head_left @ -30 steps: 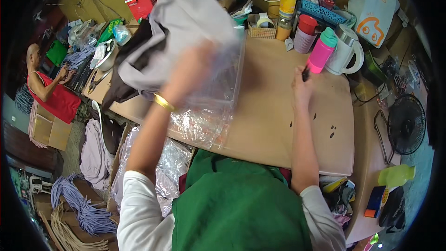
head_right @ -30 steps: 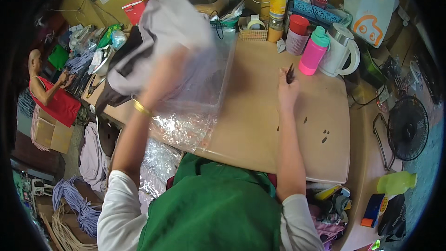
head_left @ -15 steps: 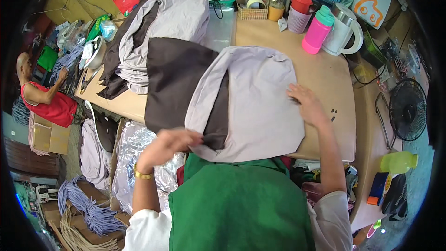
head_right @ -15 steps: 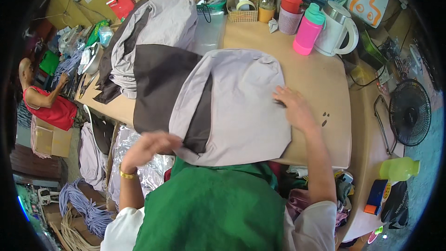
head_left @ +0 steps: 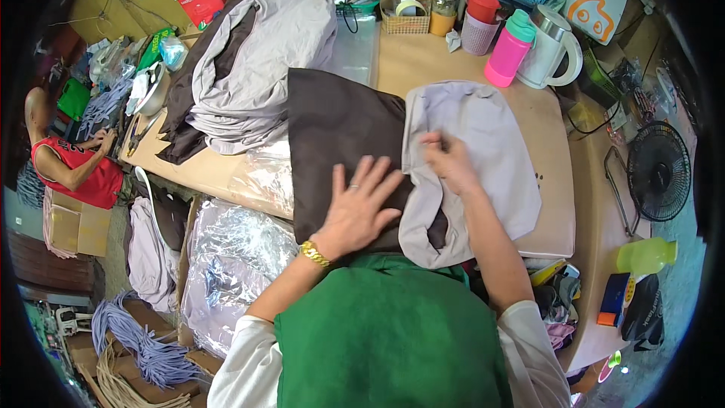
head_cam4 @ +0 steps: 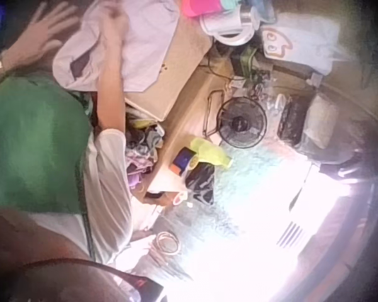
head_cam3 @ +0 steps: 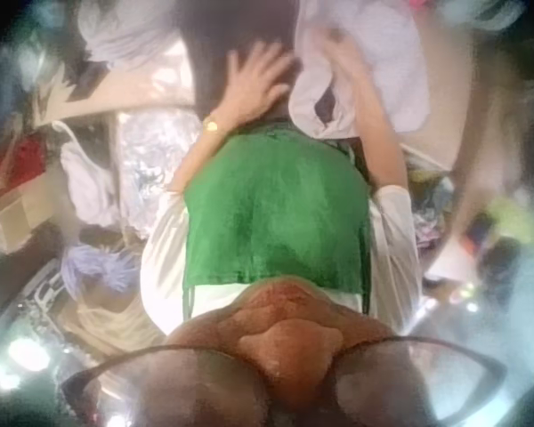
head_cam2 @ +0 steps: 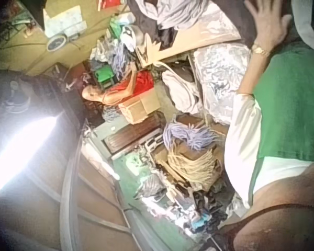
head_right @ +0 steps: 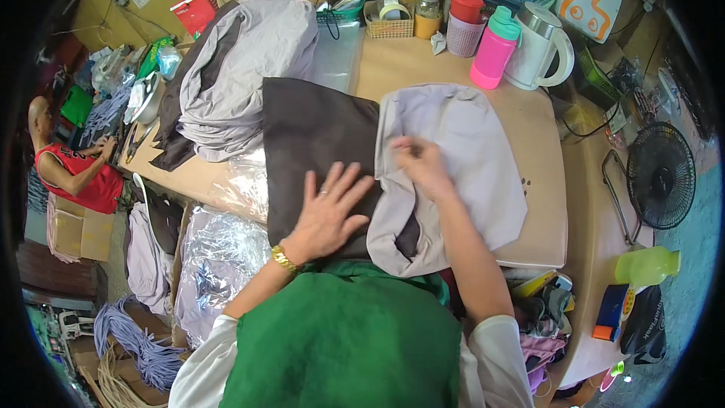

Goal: The person fits a dark fabric lining inside a grey fabric bag shell, aligns the corners by hand, and zips the bag closed.

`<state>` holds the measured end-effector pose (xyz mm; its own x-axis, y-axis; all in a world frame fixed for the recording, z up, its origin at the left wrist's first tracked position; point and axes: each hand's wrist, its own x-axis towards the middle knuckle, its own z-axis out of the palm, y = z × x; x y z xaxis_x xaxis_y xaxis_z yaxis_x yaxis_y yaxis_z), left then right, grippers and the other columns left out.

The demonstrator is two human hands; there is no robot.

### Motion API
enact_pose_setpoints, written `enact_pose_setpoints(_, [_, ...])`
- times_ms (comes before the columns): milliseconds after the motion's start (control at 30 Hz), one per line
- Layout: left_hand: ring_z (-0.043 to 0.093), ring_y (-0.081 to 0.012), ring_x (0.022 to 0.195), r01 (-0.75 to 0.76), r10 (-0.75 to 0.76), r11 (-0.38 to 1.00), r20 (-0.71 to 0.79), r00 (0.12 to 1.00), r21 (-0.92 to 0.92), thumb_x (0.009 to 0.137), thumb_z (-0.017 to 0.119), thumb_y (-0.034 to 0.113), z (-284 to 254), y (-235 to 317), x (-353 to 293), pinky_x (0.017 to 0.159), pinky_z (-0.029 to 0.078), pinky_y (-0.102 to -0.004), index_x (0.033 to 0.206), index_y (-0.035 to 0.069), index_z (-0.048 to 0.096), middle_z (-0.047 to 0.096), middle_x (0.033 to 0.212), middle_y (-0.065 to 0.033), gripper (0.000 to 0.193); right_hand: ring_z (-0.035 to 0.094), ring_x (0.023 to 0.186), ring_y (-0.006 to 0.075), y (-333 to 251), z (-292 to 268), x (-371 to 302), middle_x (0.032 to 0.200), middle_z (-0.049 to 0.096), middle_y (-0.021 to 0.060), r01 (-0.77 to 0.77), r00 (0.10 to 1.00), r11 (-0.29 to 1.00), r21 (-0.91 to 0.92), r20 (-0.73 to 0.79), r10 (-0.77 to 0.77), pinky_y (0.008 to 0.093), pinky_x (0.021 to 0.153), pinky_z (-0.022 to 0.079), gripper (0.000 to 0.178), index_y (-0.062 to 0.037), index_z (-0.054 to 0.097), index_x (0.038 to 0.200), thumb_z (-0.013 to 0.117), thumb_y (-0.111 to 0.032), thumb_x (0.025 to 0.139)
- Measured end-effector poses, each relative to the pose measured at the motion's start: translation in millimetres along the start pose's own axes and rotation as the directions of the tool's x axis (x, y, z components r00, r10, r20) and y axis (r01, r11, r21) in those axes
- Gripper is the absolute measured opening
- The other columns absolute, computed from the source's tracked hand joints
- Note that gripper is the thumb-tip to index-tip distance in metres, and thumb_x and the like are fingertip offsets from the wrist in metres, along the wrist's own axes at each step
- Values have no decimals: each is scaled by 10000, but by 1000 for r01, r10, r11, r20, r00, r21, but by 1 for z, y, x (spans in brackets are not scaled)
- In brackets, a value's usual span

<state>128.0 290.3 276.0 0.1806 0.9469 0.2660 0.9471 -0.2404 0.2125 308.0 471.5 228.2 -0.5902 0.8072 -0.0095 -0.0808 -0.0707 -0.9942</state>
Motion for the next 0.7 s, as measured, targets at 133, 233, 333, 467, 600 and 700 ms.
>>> enact_pose_setpoints(133, [423,-332,1319,222,-251,954,133,959,201,904,581,369,-12,-29,-29,1062,321,-558,1375,104,482,452,1431,-149,549,475,570,69,-7,-47,-26,680,540,-22,29,988,784,620,-135,70,239,550,404,222,-41,604,1004,686,-205,879])
enact_pose_setpoints(233, [569,-361,1068,446,-446,895,-29,895,-2,893,610,294,-39,-57,-8,902,461,-448,1176,14,593,602,1165,-193,398,490,584,83,-8,-27,-28,673,523,-17,58,931,993,-101,-353,-91,237,565,417,220,-40,588,1002,674,-207,885])
enact_pose_setpoints(333, [557,-391,1059,320,-318,947,-180,931,-23,861,669,246,-31,-80,8,875,468,-437,1245,-24,534,580,1158,-219,489,496,591,92,-12,12,-37,678,513,-14,164,907,627,-762,-133,-399,237,574,423,178,-43,566,1010,642,-149,888])
enact_pose_setpoints(467, [548,-423,1061,337,-358,934,-276,892,-120,835,705,293,-5,-84,31,894,456,-449,1376,-69,358,556,1151,-280,738,504,573,102,13,-19,-22,697,523,-2,194,975,971,-143,-85,-207,252,545,427,182,-35,537,1033,603,-64,865])
enact_pose_setpoints(600, [538,-455,1079,413,-437,899,-269,858,-146,819,716,381,13,-117,60,921,448,-458,1415,-105,251,539,1170,-321,899,529,554,127,11,-49,-26,748,564,34,55,955,996,70,-294,-32,284,501,430,286,-16,520,1081,643,-126,848])
enact_pose_setpoints(700, [545,-445,1104,474,-457,881,-295,839,-16,792,736,407,23,-141,80,907,472,-433,1421,-89,243,514,1229,-335,941,549,582,141,-19,16,-13,821,599,60,-38,948,718,-695,-253,-194,298,529,449,397,-25,517,1125,693,-216,824])
